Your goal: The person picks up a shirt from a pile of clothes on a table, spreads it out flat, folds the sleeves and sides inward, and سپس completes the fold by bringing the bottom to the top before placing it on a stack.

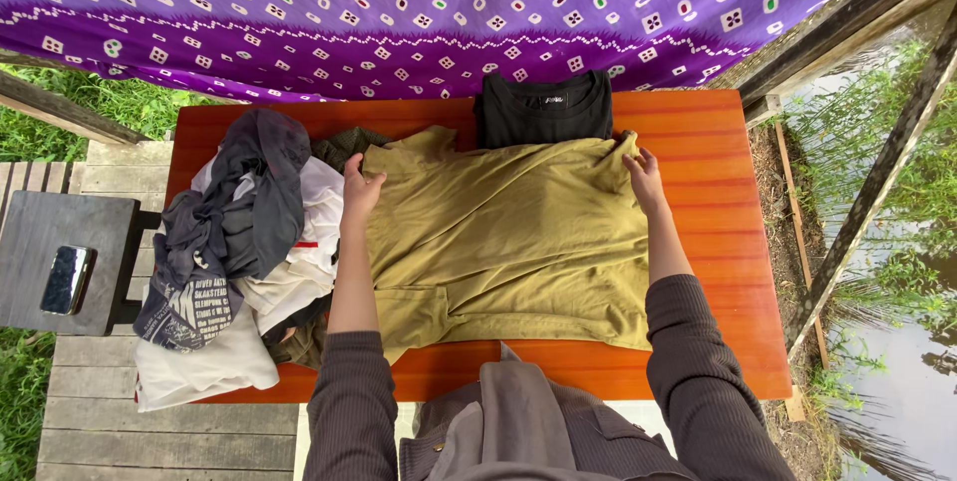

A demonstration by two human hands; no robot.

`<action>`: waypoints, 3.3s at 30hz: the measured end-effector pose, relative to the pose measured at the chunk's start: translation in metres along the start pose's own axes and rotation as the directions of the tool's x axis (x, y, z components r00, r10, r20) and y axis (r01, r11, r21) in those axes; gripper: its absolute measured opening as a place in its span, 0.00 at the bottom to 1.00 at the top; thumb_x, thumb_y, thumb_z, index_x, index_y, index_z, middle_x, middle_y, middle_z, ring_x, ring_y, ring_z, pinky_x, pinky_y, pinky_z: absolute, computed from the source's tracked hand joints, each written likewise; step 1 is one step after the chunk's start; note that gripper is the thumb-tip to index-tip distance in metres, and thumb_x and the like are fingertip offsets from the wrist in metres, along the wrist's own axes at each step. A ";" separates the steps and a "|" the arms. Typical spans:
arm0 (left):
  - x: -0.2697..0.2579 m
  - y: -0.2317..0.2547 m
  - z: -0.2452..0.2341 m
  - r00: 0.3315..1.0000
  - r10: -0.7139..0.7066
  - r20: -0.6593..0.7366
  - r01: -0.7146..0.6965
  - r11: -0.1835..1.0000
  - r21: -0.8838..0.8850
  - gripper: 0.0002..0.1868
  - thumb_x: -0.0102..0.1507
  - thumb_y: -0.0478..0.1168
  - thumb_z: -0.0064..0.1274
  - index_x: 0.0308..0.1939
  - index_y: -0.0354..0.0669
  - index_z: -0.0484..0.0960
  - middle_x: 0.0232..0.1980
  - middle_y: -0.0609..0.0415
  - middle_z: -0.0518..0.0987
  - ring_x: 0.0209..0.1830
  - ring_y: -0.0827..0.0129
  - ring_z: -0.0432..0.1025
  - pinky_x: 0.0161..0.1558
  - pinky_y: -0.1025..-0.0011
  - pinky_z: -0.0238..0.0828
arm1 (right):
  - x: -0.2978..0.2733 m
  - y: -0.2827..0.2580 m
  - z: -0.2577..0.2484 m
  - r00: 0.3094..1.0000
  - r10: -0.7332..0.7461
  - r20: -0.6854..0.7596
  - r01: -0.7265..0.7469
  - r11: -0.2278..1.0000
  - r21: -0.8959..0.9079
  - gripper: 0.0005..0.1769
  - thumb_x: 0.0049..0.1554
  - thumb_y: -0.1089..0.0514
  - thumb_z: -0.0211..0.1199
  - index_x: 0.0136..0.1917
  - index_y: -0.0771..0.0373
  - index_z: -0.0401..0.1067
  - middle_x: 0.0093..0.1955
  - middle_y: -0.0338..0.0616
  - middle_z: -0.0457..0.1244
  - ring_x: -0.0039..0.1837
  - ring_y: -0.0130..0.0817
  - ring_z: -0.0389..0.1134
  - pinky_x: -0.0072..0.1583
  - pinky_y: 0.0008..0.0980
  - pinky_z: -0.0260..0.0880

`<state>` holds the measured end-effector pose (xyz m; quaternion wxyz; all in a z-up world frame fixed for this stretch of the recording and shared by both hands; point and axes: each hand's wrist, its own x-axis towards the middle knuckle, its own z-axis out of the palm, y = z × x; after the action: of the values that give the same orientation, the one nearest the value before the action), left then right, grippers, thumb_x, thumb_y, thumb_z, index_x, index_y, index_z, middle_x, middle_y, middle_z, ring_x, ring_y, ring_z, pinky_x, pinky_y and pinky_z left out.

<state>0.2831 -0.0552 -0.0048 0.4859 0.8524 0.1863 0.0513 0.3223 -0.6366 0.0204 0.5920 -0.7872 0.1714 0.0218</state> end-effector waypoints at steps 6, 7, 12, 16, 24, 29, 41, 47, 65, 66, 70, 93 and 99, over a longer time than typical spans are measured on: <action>0.020 0.001 0.013 0.959 -0.243 0.144 0.269 0.940 -0.209 0.49 0.60 0.43 0.57 0.79 0.46 0.45 0.77 0.43 0.57 0.51 0.55 0.80 0.54 0.59 0.73 | 0.013 -0.002 0.005 0.986 0.145 0.086 -0.160 0.962 0.220 0.39 0.63 0.34 0.63 0.76 0.62 0.64 0.64 0.46 0.62 0.62 0.34 0.62 0.55 0.33 0.64; 0.021 0.000 0.014 0.957 -0.254 0.143 0.279 0.941 -0.190 0.47 0.61 0.44 0.58 0.79 0.45 0.47 0.74 0.42 0.61 0.48 0.57 0.81 0.54 0.60 0.72 | 0.014 -0.001 0.004 0.968 0.225 0.112 -0.245 0.944 0.223 0.38 0.64 0.33 0.62 0.75 0.61 0.69 0.56 0.43 0.61 0.54 0.32 0.60 0.47 0.32 0.62; 0.020 0.000 0.013 0.940 -0.310 0.144 0.312 0.950 0.006 0.26 0.68 0.54 0.61 0.60 0.36 0.84 0.44 0.44 0.83 0.37 0.69 0.75 0.46 0.66 0.69 | 0.014 0.002 0.004 0.952 0.293 0.088 -0.306 0.925 0.226 0.24 0.60 0.38 0.62 0.61 0.56 0.74 0.39 0.30 0.65 0.38 0.22 0.65 0.32 0.27 0.59; 0.023 -0.001 0.005 0.993 -0.118 0.015 0.118 0.951 -0.285 0.17 0.64 0.47 0.61 0.43 0.34 0.86 0.31 0.55 0.77 0.26 0.72 0.66 0.31 0.68 0.61 | 0.015 0.001 -0.013 0.979 0.195 0.063 -0.205 0.937 0.282 0.17 0.62 0.44 0.67 0.49 0.59 0.72 0.36 0.31 0.60 0.34 0.21 0.61 0.32 0.25 0.56; 0.041 0.018 -0.037 0.923 0.089 -0.374 -0.229 0.908 -0.350 0.14 0.70 0.41 0.62 0.39 0.30 0.81 0.30 0.60 0.70 0.31 0.76 0.60 0.34 0.71 0.56 | 0.013 -0.007 -0.060 0.994 -0.009 -0.109 0.048 0.932 0.360 0.13 0.70 0.49 0.59 0.53 0.59 0.62 0.43 0.39 0.67 0.38 0.27 0.70 0.38 0.25 0.64; 0.024 0.038 -0.039 0.967 0.138 -0.213 -0.204 0.922 -0.328 0.22 0.64 0.35 0.55 0.62 0.40 0.73 0.49 0.60 0.79 0.36 0.74 0.77 0.37 0.76 0.71 | -0.012 -0.003 -0.050 0.966 -0.251 -0.066 0.259 0.916 0.305 0.17 0.67 0.53 0.55 0.64 0.57 0.53 0.60 0.41 0.69 0.56 0.29 0.70 0.50 0.28 0.66; -0.170 -0.055 -0.016 0.785 0.037 0.618 -0.149 0.980 0.130 0.21 0.66 0.45 0.56 0.63 0.47 0.78 0.63 0.52 0.77 0.64 0.62 0.71 0.64 0.62 0.66 | -0.228 0.057 -0.034 0.725 0.433 0.535 0.098 0.705 -0.703 0.31 0.43 0.46 0.76 0.59 0.52 0.76 0.54 0.41 0.71 0.54 0.33 0.71 0.58 0.42 0.78; -0.229 -0.060 -0.039 0.955 0.140 0.260 -0.234 0.895 0.380 0.35 0.52 0.43 0.68 0.63 0.45 0.75 0.61 0.44 0.73 0.65 0.45 0.64 0.64 0.50 0.61 | -0.280 0.084 -0.061 0.882 0.262 0.392 0.173 0.594 -0.786 0.15 0.42 0.47 0.76 0.43 0.51 0.81 0.48 0.36 0.72 0.54 0.31 0.72 0.57 0.42 0.71; -0.270 -0.056 -0.049 0.963 -0.270 0.001 0.253 0.901 0.353 0.20 0.60 0.46 0.62 0.55 0.52 0.82 0.47 0.56 0.82 0.48 0.60 0.78 0.49 0.59 0.75 | -0.279 0.066 -0.073 0.961 0.075 0.266 0.081 0.844 -0.531 0.27 0.39 0.56 0.84 0.49 0.61 0.75 0.35 0.38 0.62 0.39 0.31 0.62 0.44 0.33 0.67; -0.271 -0.057 -0.053 0.973 -0.229 -0.022 0.224 0.920 0.321 0.18 0.60 0.44 0.62 0.54 0.51 0.83 0.45 0.55 0.81 0.46 0.60 0.78 0.48 0.60 0.75 | -0.277 0.068 -0.077 0.956 0.062 0.286 0.102 0.846 -0.524 0.28 0.37 0.58 0.83 0.50 0.60 0.76 0.35 0.35 0.64 0.39 0.29 0.64 0.45 0.32 0.68; -0.289 -0.063 -0.077 0.981 -0.032 -0.191 0.073 0.975 0.210 0.15 0.63 0.38 0.61 0.53 0.48 0.87 0.44 0.51 0.78 0.42 0.60 0.76 0.48 0.63 0.73 | -0.278 0.085 -0.097 0.994 0.022 0.107 0.041 0.827 -0.560 0.25 0.41 0.66 0.75 0.55 0.57 0.80 0.41 0.42 0.66 0.44 0.33 0.67 0.47 0.36 0.70; -0.119 0.020 -0.115 0.983 0.143 0.114 -0.092 0.925 -0.370 0.34 0.66 0.39 0.54 0.75 0.38 0.62 0.74 0.49 0.65 0.73 0.62 0.62 0.66 0.67 0.63 | -0.100 0.030 -0.118 1.000 -0.010 -0.009 0.012 0.984 0.175 0.25 0.64 0.40 0.62 0.59 0.64 0.76 0.47 0.37 0.68 0.46 0.22 0.67 0.48 0.24 0.70; -0.150 -0.076 -0.078 0.958 -0.026 0.284 0.112 0.950 -0.291 0.30 0.68 0.44 0.55 0.72 0.39 0.67 0.73 0.42 0.71 0.72 0.57 0.66 0.69 0.65 0.63 | -0.118 0.044 -0.097 0.958 0.272 0.089 -0.277 0.959 0.056 0.31 0.61 0.35 0.62 0.64 0.61 0.75 0.48 0.37 0.68 0.45 0.22 0.64 0.43 0.27 0.60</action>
<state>0.1031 -0.0122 -0.0143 0.6342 0.7589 0.1364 -0.0575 0.1817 -0.7093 0.0370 0.6160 -0.7337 0.2557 0.1294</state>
